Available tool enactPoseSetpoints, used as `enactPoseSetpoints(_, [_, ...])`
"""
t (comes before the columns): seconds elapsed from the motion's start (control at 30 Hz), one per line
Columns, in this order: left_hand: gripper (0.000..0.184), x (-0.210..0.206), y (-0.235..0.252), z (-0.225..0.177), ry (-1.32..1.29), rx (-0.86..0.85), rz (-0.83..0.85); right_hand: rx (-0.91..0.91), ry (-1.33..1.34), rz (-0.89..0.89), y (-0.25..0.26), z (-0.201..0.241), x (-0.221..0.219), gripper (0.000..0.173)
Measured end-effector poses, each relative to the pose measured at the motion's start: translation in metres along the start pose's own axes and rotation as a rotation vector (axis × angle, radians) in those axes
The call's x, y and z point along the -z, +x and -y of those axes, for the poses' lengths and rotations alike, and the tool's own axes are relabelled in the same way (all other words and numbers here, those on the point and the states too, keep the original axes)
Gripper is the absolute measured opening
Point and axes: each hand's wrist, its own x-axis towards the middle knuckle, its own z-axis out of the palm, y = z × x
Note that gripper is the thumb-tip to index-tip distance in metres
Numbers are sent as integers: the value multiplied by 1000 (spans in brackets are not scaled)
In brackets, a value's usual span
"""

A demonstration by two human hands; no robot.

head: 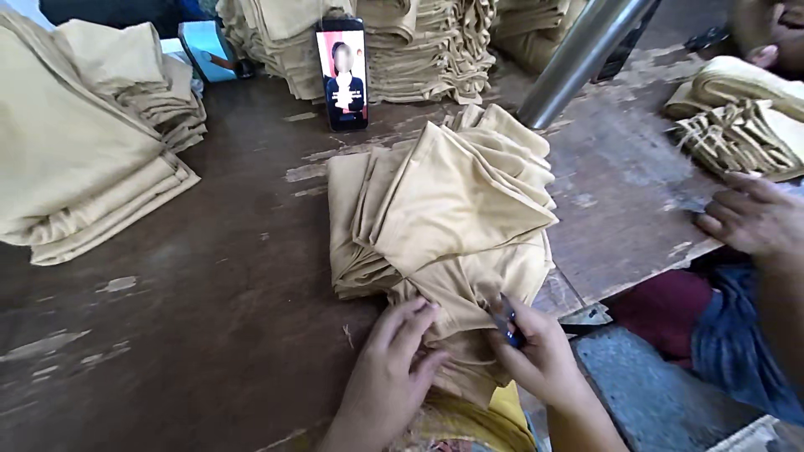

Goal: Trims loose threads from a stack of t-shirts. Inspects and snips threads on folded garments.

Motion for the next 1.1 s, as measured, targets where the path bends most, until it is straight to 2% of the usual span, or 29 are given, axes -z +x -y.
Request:
enactPoseSetpoints(0.07, [21, -3, 0, 2, 37, -42, 16, -15, 43, -15, 1, -3, 1, 16])
enactPoseSetpoints(0.1, [15, 1, 1, 3, 13, -73, 21, -28, 72, -19, 1, -4, 1, 14])
enactPoseSetpoints(0.2, [12, 26, -1, 4, -111, -161, 145, -57, 162, -26, 3, -10, 0, 13])
enactPoseSetpoints(0.33, [26, 65, -4, 1, -385, -163, 702, -67, 236, -23, 3, -13, 0, 12])
enactPoseSetpoints(0.37, [28, 67, -3, 0, -443, -157, 779, -69, 248, -21, 3, -14, 0, 12])
enactPoseSetpoints(0.4, [31, 66, -2, -1, -455, -161, 775, -70, 256, -18, 4, -14, 0, 12])
enactPoseSetpoints(0.43, [36, 61, -1, -3, -424, -175, 703, -70, 261, -15, 4, -14, 0, 12])
enactPoseSetpoints(0.47, [41, 53, -1, -4, -349, -206, 602, -71, 266, -14, 4, -13, 1, 12])
enactPoseSetpoints(0.53, [39, 34, 1, -8, -164, -236, 400, -69, 268, -21, 4, -12, 1, 11])
enactPoseSetpoints(0.63, [42, 8, 7, -13, 24, -130, 89, -46, 289, -52, 0, -3, 2, 12])
enactPoseSetpoints(0.7, [45, -6, 18, -13, 203, -66, -31, 2, 283, -85, 0, 9, 1, 16])
enactPoseSetpoints(0.77, [41, -9, 31, -11, 232, -24, -111, 64, 234, -156, 1, 19, 2, 18])
enactPoseSetpoints(0.8, [40, -4, 37, -12, 153, 4, -123, 82, 174, -202, 4, 21, 7, 18])
enactPoseSetpoints(0.87, [38, 14, 47, -15, -222, 82, -100, 69, 62, -319, 10, 19, 25, 18])
enactPoseSetpoints(0.93, [37, 23, 55, -18, -621, 180, -80, 86, 88, -432, 22, 21, 41, 14])
enactPoseSetpoints(0.97, [38, 22, 57, -18, -737, 217, -74, 126, 146, -483, 30, 24, 45, 16])
enactPoseSetpoints(1.03, [40, 17, 61, -22, -839, 243, -100, 246, 312, -598, 45, 33, 39, 21])
enactPoseSetpoints(1.1, [54, 14, 65, -25, -860, 211, -116, 307, 467, -604, 55, 40, 30, 21])
